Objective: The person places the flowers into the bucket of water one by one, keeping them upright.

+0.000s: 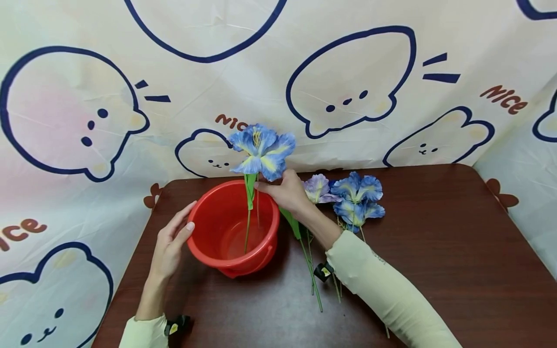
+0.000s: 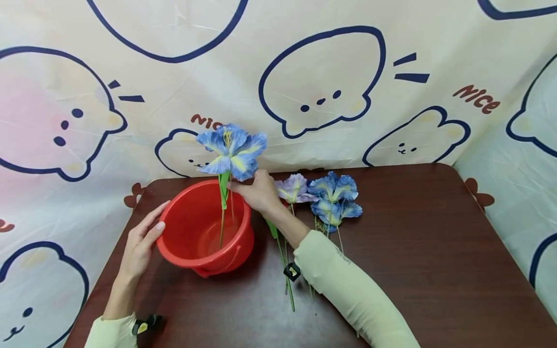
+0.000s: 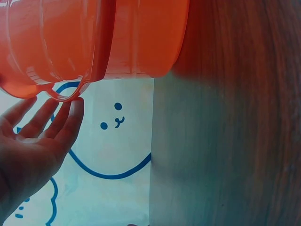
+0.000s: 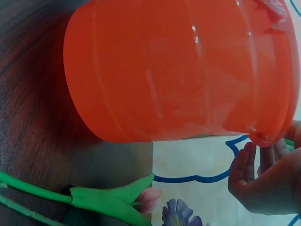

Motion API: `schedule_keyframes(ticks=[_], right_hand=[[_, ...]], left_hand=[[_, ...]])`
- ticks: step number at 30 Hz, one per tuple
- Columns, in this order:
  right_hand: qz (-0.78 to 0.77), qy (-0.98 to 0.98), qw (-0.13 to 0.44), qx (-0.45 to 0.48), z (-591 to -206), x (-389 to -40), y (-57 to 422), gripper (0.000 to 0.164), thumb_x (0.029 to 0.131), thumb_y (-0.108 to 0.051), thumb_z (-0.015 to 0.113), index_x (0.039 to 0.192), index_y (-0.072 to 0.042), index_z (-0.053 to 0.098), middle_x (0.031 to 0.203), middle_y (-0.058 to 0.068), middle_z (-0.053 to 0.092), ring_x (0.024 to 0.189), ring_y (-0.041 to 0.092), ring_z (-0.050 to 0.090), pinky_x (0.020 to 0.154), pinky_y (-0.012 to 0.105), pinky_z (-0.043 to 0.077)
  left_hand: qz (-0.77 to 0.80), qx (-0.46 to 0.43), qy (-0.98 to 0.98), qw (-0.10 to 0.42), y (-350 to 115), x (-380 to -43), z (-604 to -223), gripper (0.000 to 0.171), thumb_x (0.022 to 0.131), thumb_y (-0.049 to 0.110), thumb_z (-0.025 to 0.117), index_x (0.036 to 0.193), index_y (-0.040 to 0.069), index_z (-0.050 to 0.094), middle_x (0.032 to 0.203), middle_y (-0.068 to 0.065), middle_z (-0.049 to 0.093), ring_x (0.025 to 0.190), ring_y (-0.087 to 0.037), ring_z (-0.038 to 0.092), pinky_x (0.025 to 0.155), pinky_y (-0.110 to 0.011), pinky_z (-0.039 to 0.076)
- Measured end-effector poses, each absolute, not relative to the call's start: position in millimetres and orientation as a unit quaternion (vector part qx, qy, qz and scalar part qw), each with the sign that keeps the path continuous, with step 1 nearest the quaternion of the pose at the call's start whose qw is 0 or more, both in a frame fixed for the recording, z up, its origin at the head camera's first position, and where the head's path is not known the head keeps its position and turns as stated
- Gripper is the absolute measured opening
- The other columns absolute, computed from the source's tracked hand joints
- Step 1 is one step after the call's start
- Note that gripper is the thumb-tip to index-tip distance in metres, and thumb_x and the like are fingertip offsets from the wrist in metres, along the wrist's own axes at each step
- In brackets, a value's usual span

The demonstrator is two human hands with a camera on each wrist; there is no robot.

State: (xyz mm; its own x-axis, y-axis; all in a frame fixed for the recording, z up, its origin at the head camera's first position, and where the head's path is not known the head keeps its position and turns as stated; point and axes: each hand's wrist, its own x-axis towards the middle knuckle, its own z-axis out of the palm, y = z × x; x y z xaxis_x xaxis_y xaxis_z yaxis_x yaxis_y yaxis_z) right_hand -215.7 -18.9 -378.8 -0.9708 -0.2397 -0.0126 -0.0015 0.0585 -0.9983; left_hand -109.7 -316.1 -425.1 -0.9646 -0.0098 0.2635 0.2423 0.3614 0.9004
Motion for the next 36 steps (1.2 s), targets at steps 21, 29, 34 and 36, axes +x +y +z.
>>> schedule_keyframes(ticks=[21, 29, 34, 36], right_hand=[[-0.7, 0.701, 0.098, -0.099, -392.8, -221.5, 12.3, 0.031, 0.098, -0.008, 0.074, 0.128, -0.005, 0.071, 0.118, 0.015, 0.073, 0.087, 0.016, 0.067, 0.065, 0.025, 0.054], [-0.684, 0.72, 0.083, -0.085, -387.9, -209.1, 51.8, 0.036, 0.098, -0.018, 0.079, 0.131, -0.008, 0.07, 0.12, 0.012, 0.072, 0.103, 0.027, 0.072, 0.089, 0.041, 0.064], [-0.687, 0.719, 0.069, -0.081, -382.8, -200.9, 78.9, 0.035, 0.1, -0.019, 0.077, 0.132, -0.008, 0.07, 0.117, 0.006, 0.072, 0.109, 0.034, 0.07, 0.089, 0.038, 0.064], [-0.69, 0.716, 0.071, -0.079, -381.8, -198.0, 89.8, 0.036, 0.101, -0.019, 0.076, 0.135, -0.008, 0.068, 0.117, 0.003, 0.072, 0.108, 0.029, 0.071, 0.09, 0.036, 0.064]], left_hand=[[-0.551, -0.059, -0.826, 0.102, -309.1, -111.4, -425.4, 0.052, 0.108, 0.014, 0.057, 0.16, 0.011, 0.051, 0.142, 0.025, 0.062, 0.118, 0.006, 0.069, 0.086, -0.016, 0.061], [-0.55, -0.054, -0.827, 0.103, -308.9, -111.9, -425.3, 0.052, 0.108, 0.015, 0.058, 0.16, 0.012, 0.051, 0.142, 0.024, 0.062, 0.118, 0.005, 0.069, 0.086, -0.016, 0.061], [-0.55, -0.051, -0.827, 0.105, -310.4, -110.3, -423.7, 0.052, 0.109, 0.014, 0.057, 0.16, 0.012, 0.051, 0.142, 0.024, 0.063, 0.118, 0.005, 0.069, 0.087, -0.015, 0.061], [-0.55, -0.048, -0.827, 0.104, -310.9, -109.3, -422.9, 0.052, 0.109, 0.014, 0.057, 0.16, 0.012, 0.051, 0.142, 0.024, 0.062, 0.118, 0.005, 0.069, 0.087, -0.015, 0.061]])
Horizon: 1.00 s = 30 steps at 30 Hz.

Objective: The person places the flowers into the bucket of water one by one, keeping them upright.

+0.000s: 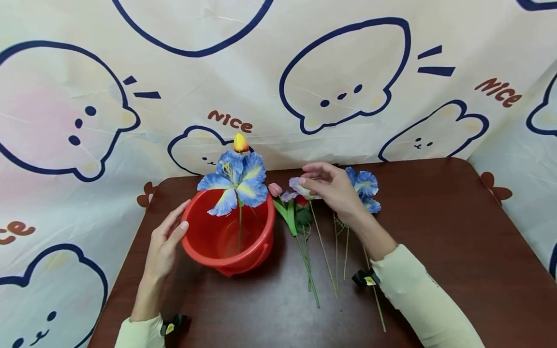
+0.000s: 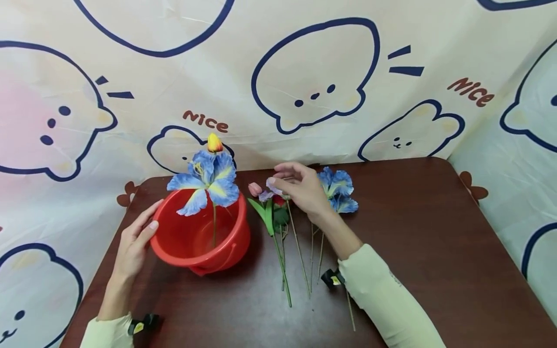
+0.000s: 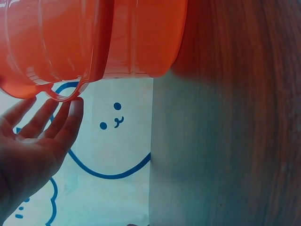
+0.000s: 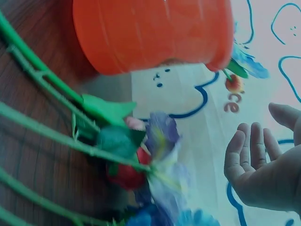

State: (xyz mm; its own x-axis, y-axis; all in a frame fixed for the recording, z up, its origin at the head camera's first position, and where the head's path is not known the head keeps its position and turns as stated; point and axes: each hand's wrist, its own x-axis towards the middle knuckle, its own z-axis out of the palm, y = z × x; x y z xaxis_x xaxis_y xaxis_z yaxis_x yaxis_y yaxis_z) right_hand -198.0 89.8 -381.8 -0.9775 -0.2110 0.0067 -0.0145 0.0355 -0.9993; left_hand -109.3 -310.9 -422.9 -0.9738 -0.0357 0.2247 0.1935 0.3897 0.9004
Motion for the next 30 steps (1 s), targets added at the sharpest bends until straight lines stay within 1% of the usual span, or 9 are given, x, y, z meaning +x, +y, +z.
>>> schedule_keyframes(ticks=[3, 5, 9, 12, 14, 18, 22, 24, 30], right_hand=[[-0.691, 0.715, 0.075, -0.072, -380.1, -192.2, 106.1, 0.041, 0.102, -0.02, 0.074, 0.139, -0.006, 0.065, 0.12, 0.004, 0.072, 0.105, 0.018, 0.073, 0.093, 0.038, 0.065], [-0.691, 0.715, 0.076, -0.065, -379.2, -187.4, 117.6, 0.043, 0.103, -0.021, 0.074, 0.142, -0.005, 0.064, 0.123, 0.006, 0.073, 0.105, 0.014, 0.074, 0.094, 0.037, 0.065], [-0.685, 0.723, 0.072, -0.055, -381.1, -175.8, 142.3, 0.046, 0.104, -0.024, 0.073, 0.145, -0.005, 0.062, 0.126, 0.006, 0.074, 0.107, 0.015, 0.075, 0.093, 0.032, 0.065], [-0.683, 0.726, 0.07, -0.049, -385.2, -166.9, 159.6, 0.05, 0.104, -0.026, 0.073, 0.147, -0.004, 0.06, 0.124, 0.001, 0.074, 0.108, 0.015, 0.075, 0.093, 0.031, 0.065], [-0.688, 0.721, 0.07, -0.043, -388.3, -162.0, 170.1, 0.05, 0.104, -0.027, 0.073, 0.147, -0.004, 0.06, 0.124, 0.001, 0.074, 0.109, 0.014, 0.075, 0.093, 0.031, 0.065], [-0.709, 0.702, 0.066, -0.031, -394.1, -155.3, 187.6, 0.042, 0.104, -0.025, 0.073, 0.142, -0.008, 0.064, 0.118, -0.003, 0.077, 0.106, 0.012, 0.078, 0.092, 0.028, 0.065], [-0.73, 0.679, 0.071, -0.016, -400.1, -152.0, 200.3, 0.044, 0.104, -0.023, 0.073, 0.143, -0.004, 0.062, 0.115, -0.006, 0.078, 0.103, 0.01, 0.078, 0.089, 0.025, 0.065], [-0.736, 0.673, 0.078, -0.006, -403.7, -150.8, 205.0, 0.047, 0.104, -0.024, 0.073, 0.144, -0.002, 0.061, 0.116, -0.005, 0.078, 0.104, 0.011, 0.078, 0.089, 0.025, 0.065], [-0.742, 0.662, 0.103, 0.014, -419.3, -147.3, 214.8, 0.048, 0.104, -0.023, 0.072, 0.144, 0.0, 0.059, 0.118, -0.002, 0.077, 0.106, 0.013, 0.079, 0.09, 0.028, 0.065]], left_hand=[[-0.55, -0.044, -0.828, 0.102, -311.9, -108.1, -421.7, 0.052, 0.109, 0.015, 0.057, 0.16, 0.012, 0.051, 0.142, 0.025, 0.062, 0.117, 0.006, 0.069, 0.086, -0.015, 0.061], [-0.552, -0.042, -0.827, 0.102, -312.4, -107.8, -421.3, 0.052, 0.109, 0.015, 0.057, 0.16, 0.012, 0.051, 0.142, 0.025, 0.062, 0.117, 0.006, 0.069, 0.086, -0.015, 0.061], [-0.557, -0.045, -0.823, 0.101, -313.1, -107.9, -421.3, 0.052, 0.109, 0.013, 0.056, 0.16, 0.011, 0.051, 0.142, 0.023, 0.063, 0.118, 0.004, 0.069, 0.086, -0.015, 0.061], [-0.557, -0.049, -0.823, 0.102, -313.3, -108.5, -421.4, 0.052, 0.109, 0.012, 0.056, 0.16, 0.011, 0.051, 0.142, 0.023, 0.063, 0.117, 0.003, 0.07, 0.086, -0.015, 0.061], [-0.554, -0.05, -0.824, 0.104, -313.2, -108.9, -421.3, 0.052, 0.109, 0.012, 0.056, 0.16, 0.011, 0.051, 0.142, 0.023, 0.063, 0.117, 0.004, 0.069, 0.086, -0.015, 0.061], [-0.552, -0.049, -0.826, 0.106, -313.2, -109.3, -421.4, 0.051, 0.109, 0.013, 0.056, 0.16, 0.01, 0.051, 0.142, 0.024, 0.063, 0.117, 0.004, 0.069, 0.086, -0.014, 0.06], [-0.552, -0.046, -0.825, 0.106, -313.1, -109.4, -422.0, 0.051, 0.109, 0.013, 0.055, 0.16, 0.01, 0.051, 0.141, 0.024, 0.063, 0.116, 0.004, 0.07, 0.087, -0.014, 0.06], [-0.554, -0.046, -0.824, 0.106, -312.9, -109.4, -422.6, 0.051, 0.109, 0.013, 0.055, 0.16, 0.01, 0.051, 0.141, 0.024, 0.064, 0.116, 0.004, 0.07, 0.087, -0.014, 0.06], [-0.558, -0.047, -0.822, 0.106, -311.7, -110.4, -423.9, 0.051, 0.109, 0.012, 0.055, 0.16, 0.011, 0.052, 0.141, 0.023, 0.064, 0.115, 0.003, 0.07, 0.086, -0.014, 0.06]])
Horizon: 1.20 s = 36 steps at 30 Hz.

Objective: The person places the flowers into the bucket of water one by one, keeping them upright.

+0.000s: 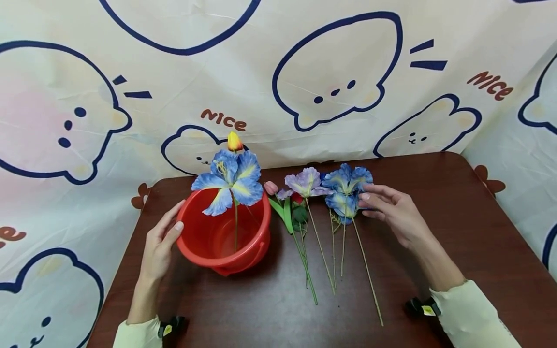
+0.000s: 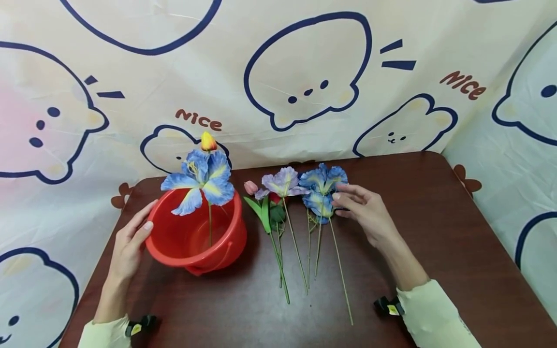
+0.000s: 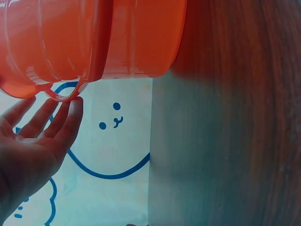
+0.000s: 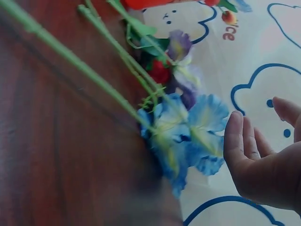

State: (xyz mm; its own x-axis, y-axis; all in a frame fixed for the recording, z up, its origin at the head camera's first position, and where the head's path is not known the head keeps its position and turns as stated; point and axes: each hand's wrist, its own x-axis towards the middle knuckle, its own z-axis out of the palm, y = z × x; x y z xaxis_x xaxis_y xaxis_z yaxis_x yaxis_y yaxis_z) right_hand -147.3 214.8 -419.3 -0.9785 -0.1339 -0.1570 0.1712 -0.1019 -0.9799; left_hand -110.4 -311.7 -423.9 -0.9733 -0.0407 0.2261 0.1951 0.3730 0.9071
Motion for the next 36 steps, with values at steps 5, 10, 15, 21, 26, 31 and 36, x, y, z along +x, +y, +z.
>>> schedule_keyframes(ticks=[5, 10, 15, 21, 26, 31, 36], right_hand=[[-0.734, 0.668, 0.121, 0.024, -437.0, -145.6, 215.5, 0.057, 0.105, -0.024, 0.072, 0.149, 0.005, 0.052, 0.119, -0.001, 0.078, 0.106, 0.012, 0.079, 0.091, 0.029, 0.065], [-0.709, 0.691, 0.137, 0.031, -452.8, -144.3, 211.2, 0.064, 0.105, -0.027, 0.071, 0.153, 0.008, 0.048, 0.117, -0.002, 0.079, 0.104, 0.009, 0.078, 0.091, 0.029, 0.065], [-0.701, 0.699, 0.142, 0.024, -462.1, -144.0, 206.0, 0.062, 0.106, -0.024, 0.071, 0.152, 0.011, 0.049, 0.116, -0.001, 0.078, 0.103, 0.009, 0.079, 0.089, 0.029, 0.066], [-0.687, 0.714, 0.133, 0.034, -467.9, -152.0, 203.9, 0.06, 0.105, -0.025, 0.072, 0.15, 0.009, 0.052, 0.114, -0.001, 0.08, 0.101, 0.009, 0.079, 0.087, 0.03, 0.066], [-0.665, 0.736, 0.115, 0.051, -465.5, -163.0, 199.5, 0.057, 0.102, -0.028, 0.076, 0.144, 0.006, 0.059, 0.106, -0.001, 0.082, 0.094, 0.01, 0.08, 0.08, 0.03, 0.067], [-0.629, 0.768, 0.107, 0.051, -460.8, -167.1, 193.6, 0.052, 0.099, -0.027, 0.079, 0.138, 0.005, 0.063, 0.101, 0.004, 0.083, 0.087, 0.013, 0.081, 0.073, 0.031, 0.068], [-0.609, 0.783, 0.115, 0.06, -459.2, -161.3, 190.0, 0.047, 0.099, -0.026, 0.08, 0.133, 0.004, 0.066, 0.104, 0.013, 0.083, 0.085, 0.015, 0.081, 0.068, 0.032, 0.067]], left_hand=[[-0.555, -0.043, -0.824, 0.105, -311.0, -110.6, -423.4, 0.05, 0.109, 0.014, 0.055, 0.16, 0.013, 0.052, 0.141, 0.023, 0.064, 0.115, 0.003, 0.07, 0.086, -0.014, 0.06], [-0.556, -0.042, -0.823, 0.105, -310.9, -110.7, -422.9, 0.05, 0.11, 0.014, 0.054, 0.16, 0.013, 0.052, 0.141, 0.023, 0.064, 0.115, 0.002, 0.07, 0.086, -0.014, 0.06], [-0.556, -0.043, -0.823, 0.107, -311.6, -110.3, -423.1, 0.05, 0.109, 0.013, 0.054, 0.16, 0.012, 0.052, 0.141, 0.023, 0.064, 0.115, 0.002, 0.07, 0.086, -0.014, 0.061], [-0.554, -0.043, -0.825, 0.104, -311.6, -109.9, -423.4, 0.051, 0.109, 0.014, 0.055, 0.16, 0.012, 0.051, 0.142, 0.023, 0.063, 0.116, 0.003, 0.07, 0.086, -0.014, 0.061], [-0.553, -0.042, -0.826, 0.104, -311.5, -109.6, -423.4, 0.051, 0.109, 0.014, 0.055, 0.161, 0.012, 0.051, 0.143, 0.023, 0.062, 0.118, 0.003, 0.069, 0.086, -0.014, 0.06], [-0.553, -0.042, -0.826, 0.105, -311.5, -109.7, -423.8, 0.051, 0.109, 0.014, 0.055, 0.16, 0.013, 0.051, 0.143, 0.023, 0.062, 0.117, 0.003, 0.069, 0.086, -0.014, 0.061], [-0.553, -0.042, -0.825, 0.104, -312.1, -109.9, -423.5, 0.051, 0.109, 0.013, 0.055, 0.16, 0.013, 0.051, 0.143, 0.023, 0.063, 0.117, 0.003, 0.069, 0.086, -0.015, 0.061]])
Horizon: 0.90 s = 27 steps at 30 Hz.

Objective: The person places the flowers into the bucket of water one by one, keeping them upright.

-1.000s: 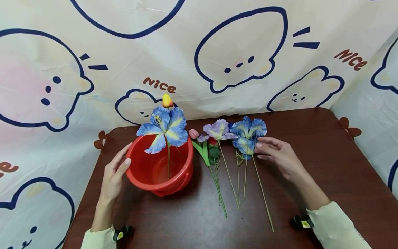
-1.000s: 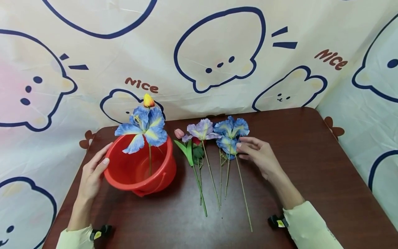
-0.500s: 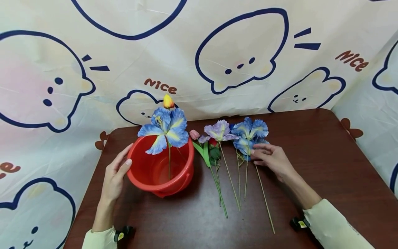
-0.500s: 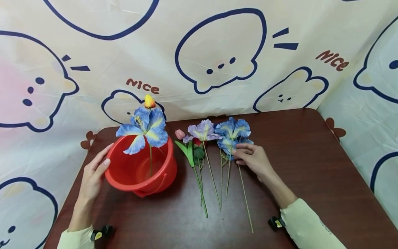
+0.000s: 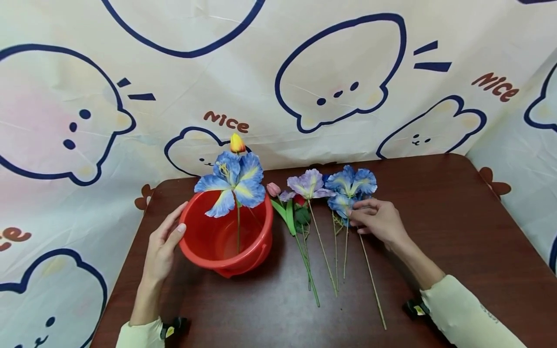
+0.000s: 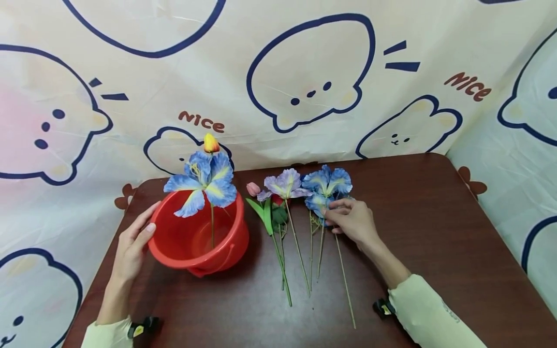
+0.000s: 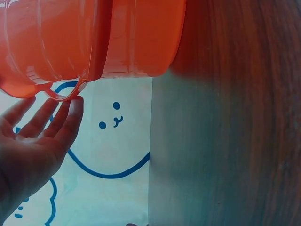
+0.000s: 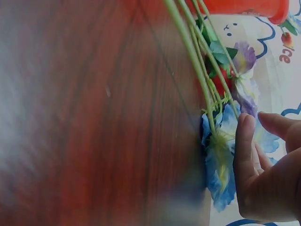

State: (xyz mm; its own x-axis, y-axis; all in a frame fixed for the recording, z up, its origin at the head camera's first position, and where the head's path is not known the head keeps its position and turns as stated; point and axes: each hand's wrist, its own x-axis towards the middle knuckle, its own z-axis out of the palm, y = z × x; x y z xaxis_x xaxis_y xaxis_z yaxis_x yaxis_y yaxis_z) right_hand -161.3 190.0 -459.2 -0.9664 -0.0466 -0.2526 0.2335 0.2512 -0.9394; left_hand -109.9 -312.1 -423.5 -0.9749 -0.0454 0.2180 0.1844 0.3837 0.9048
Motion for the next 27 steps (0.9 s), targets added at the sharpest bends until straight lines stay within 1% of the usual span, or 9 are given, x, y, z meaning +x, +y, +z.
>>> schedule_keyframes(ticks=[6, 10, 14, 20, 23, 27], right_hand=[[-0.6, 0.785, 0.14, 0.064, -462.2, -151.6, 183.9, 0.047, 0.096, -0.025, 0.082, 0.131, 0.004, 0.069, 0.107, 0.015, 0.083, 0.085, 0.018, 0.082, 0.068, 0.033, 0.067], [-0.593, 0.789, 0.148, 0.064, -466.1, -147.8, 178.0, 0.046, 0.095, -0.022, 0.083, 0.13, 0.005, 0.07, 0.105, 0.016, 0.083, 0.083, 0.017, 0.082, 0.068, 0.034, 0.067], [-0.595, 0.787, 0.152, 0.057, -467.1, -145.0, 177.0, 0.043, 0.095, -0.018, 0.081, 0.129, 0.007, 0.069, 0.105, 0.018, 0.083, 0.082, 0.015, 0.082, 0.068, 0.033, 0.067], [-0.624, 0.769, 0.137, 0.033, -452.0, -142.2, 186.6, 0.044, 0.1, -0.013, 0.077, 0.134, 0.011, 0.065, 0.111, 0.023, 0.08, 0.082, 0.015, 0.081, 0.071, 0.034, 0.068], [-0.626, 0.77, 0.121, 0.018, -440.1, -142.6, 189.3, 0.042, 0.101, -0.012, 0.075, 0.133, 0.013, 0.064, 0.109, 0.022, 0.08, 0.082, 0.014, 0.081, 0.071, 0.034, 0.068], [-0.621, 0.777, 0.103, 0.002, -421.6, -143.8, 187.5, 0.04, 0.101, -0.012, 0.075, 0.131, 0.012, 0.066, 0.104, 0.019, 0.08, 0.085, 0.019, 0.081, 0.072, 0.034, 0.068]], left_hand=[[-0.555, -0.04, -0.825, 0.105, -312.4, -109.3, -421.4, 0.051, 0.109, 0.013, 0.055, 0.161, 0.013, 0.051, 0.143, 0.023, 0.063, 0.117, 0.003, 0.069, 0.086, -0.014, 0.061], [-0.555, -0.039, -0.825, 0.102, -312.0, -109.2, -421.5, 0.052, 0.109, 0.014, 0.055, 0.161, 0.013, 0.05, 0.143, 0.024, 0.062, 0.118, 0.004, 0.069, 0.086, -0.014, 0.061], [-0.554, -0.038, -0.826, 0.098, -311.3, -109.3, -423.0, 0.052, 0.109, 0.014, 0.056, 0.161, 0.012, 0.05, 0.143, 0.024, 0.062, 0.118, 0.004, 0.069, 0.086, -0.015, 0.061], [-0.554, -0.042, -0.825, 0.101, -310.8, -110.0, -423.8, 0.052, 0.109, 0.014, 0.056, 0.161, 0.012, 0.05, 0.143, 0.024, 0.062, 0.118, 0.004, 0.069, 0.086, -0.015, 0.061], [-0.554, -0.042, -0.825, 0.104, -311.1, -109.9, -423.6, 0.051, 0.109, 0.014, 0.055, 0.16, 0.012, 0.051, 0.143, 0.024, 0.063, 0.117, 0.004, 0.069, 0.086, -0.015, 0.061], [-0.553, -0.041, -0.826, 0.101, -311.4, -109.8, -424.1, 0.051, 0.11, 0.015, 0.055, 0.161, 0.013, 0.051, 0.143, 0.024, 0.062, 0.118, 0.004, 0.069, 0.086, -0.015, 0.061]])
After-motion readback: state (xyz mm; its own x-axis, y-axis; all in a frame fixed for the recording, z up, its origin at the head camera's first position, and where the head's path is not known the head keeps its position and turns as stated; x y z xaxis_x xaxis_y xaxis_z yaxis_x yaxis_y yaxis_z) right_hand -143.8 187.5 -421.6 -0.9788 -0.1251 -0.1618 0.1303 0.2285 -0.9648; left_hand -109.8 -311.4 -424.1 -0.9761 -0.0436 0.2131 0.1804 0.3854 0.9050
